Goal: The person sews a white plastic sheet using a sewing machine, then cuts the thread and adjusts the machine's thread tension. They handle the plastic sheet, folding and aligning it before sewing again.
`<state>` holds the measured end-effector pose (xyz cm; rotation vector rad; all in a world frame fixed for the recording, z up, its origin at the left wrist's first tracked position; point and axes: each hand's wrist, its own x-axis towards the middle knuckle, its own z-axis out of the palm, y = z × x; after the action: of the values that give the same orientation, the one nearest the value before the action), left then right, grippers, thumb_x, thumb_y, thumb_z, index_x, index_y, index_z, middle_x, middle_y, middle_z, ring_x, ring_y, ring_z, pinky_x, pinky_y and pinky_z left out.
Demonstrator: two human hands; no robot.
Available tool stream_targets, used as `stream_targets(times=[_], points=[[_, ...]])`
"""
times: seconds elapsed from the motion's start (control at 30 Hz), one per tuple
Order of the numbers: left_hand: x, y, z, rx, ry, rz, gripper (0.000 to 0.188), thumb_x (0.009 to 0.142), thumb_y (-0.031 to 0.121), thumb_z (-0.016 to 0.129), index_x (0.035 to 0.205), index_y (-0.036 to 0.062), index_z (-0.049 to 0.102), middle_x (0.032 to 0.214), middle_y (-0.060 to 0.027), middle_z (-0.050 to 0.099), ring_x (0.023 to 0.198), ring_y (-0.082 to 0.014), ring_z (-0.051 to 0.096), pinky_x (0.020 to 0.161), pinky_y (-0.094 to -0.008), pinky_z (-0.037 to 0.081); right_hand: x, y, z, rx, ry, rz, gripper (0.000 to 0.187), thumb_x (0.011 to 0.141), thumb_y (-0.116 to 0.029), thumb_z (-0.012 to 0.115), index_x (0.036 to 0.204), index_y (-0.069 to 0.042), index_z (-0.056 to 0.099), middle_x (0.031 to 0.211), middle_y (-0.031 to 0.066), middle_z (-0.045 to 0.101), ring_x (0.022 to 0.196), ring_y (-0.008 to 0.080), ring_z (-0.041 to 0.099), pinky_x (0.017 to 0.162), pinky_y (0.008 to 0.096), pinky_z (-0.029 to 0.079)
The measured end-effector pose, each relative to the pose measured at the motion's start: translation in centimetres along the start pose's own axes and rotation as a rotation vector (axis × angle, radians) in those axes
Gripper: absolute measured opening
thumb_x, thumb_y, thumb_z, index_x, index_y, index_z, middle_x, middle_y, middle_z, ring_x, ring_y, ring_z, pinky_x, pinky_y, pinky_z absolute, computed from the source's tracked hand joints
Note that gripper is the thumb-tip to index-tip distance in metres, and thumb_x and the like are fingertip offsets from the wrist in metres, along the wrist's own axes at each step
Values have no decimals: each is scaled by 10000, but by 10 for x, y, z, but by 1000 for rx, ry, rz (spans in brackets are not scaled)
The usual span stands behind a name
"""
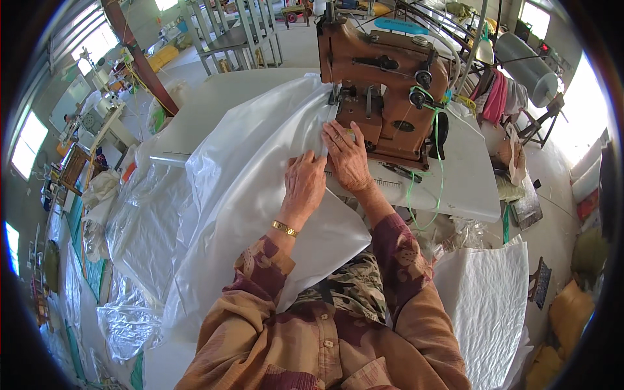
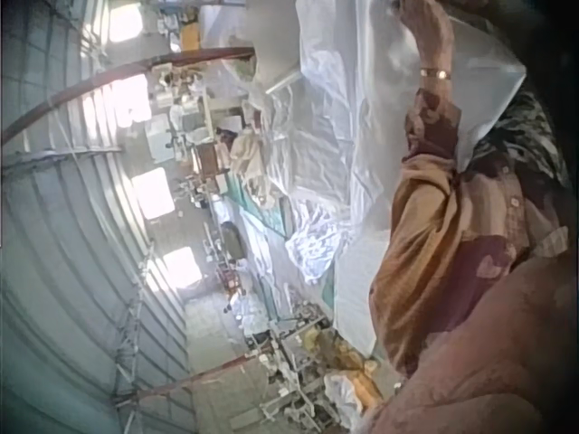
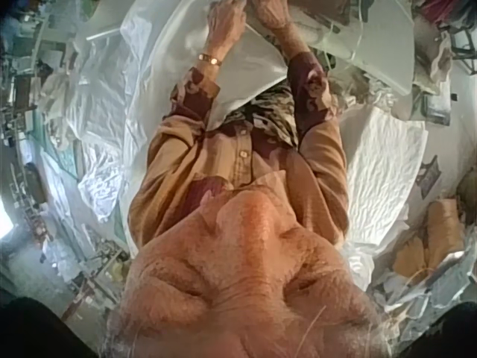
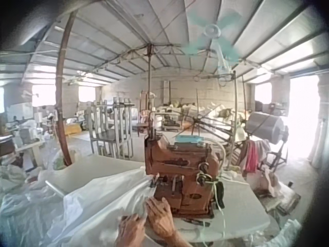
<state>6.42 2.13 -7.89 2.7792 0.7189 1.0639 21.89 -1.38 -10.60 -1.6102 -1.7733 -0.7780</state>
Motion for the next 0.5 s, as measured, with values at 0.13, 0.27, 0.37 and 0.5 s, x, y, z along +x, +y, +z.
stream_targets(times=[0.13, 0.27, 0.37, 0.5], points=[[-6, 8, -2, -20, 23, -76, 108, 741, -6, 592, 828, 26, 538, 865, -123, 523, 860, -329, 575, 773, -453, 462, 0, -1, -4, 39, 8, -6, 486, 785, -104, 612, 1253, 16, 565, 1392, 132, 524, 1356, 278, 422, 1154, 547, 205], [-16, 12, -1, -14, 17, -67, 116, 735, -4, 596, 832, 22, 537, 875, -118, 528, 873, -327, 579, 757, -454, 471, -6, -5, -6, 13, -14, -13, 480, 781, -96, 613, 1246, 15, 566, 1392, 131, 522, 1348, 278, 427, 1155, 546, 208], [-17, 12, 1, 1, 9, -58, 120, 731, -6, 599, 831, 20, 539, 874, -117, 533, 873, -327, 581, 758, -451, 474, -7, -5, -3, 34, -11, -2, 499, 771, -87, 617, 1258, 6, 563, 1412, 121, 508, 1356, 268, 420, 1165, 539, 198], [-18, 10, 2, 10, 20, -26, 127, 725, -7, 610, 833, 21, 547, 872, -115, 541, 862, -323, 585, 769, -443, 474, -8, -7, -3, 14, -18, -2, 496, 782, -117, 621, 1259, 6, 562, 1417, 121, 503, 1362, 270, 410, 1167, 530, 204]])
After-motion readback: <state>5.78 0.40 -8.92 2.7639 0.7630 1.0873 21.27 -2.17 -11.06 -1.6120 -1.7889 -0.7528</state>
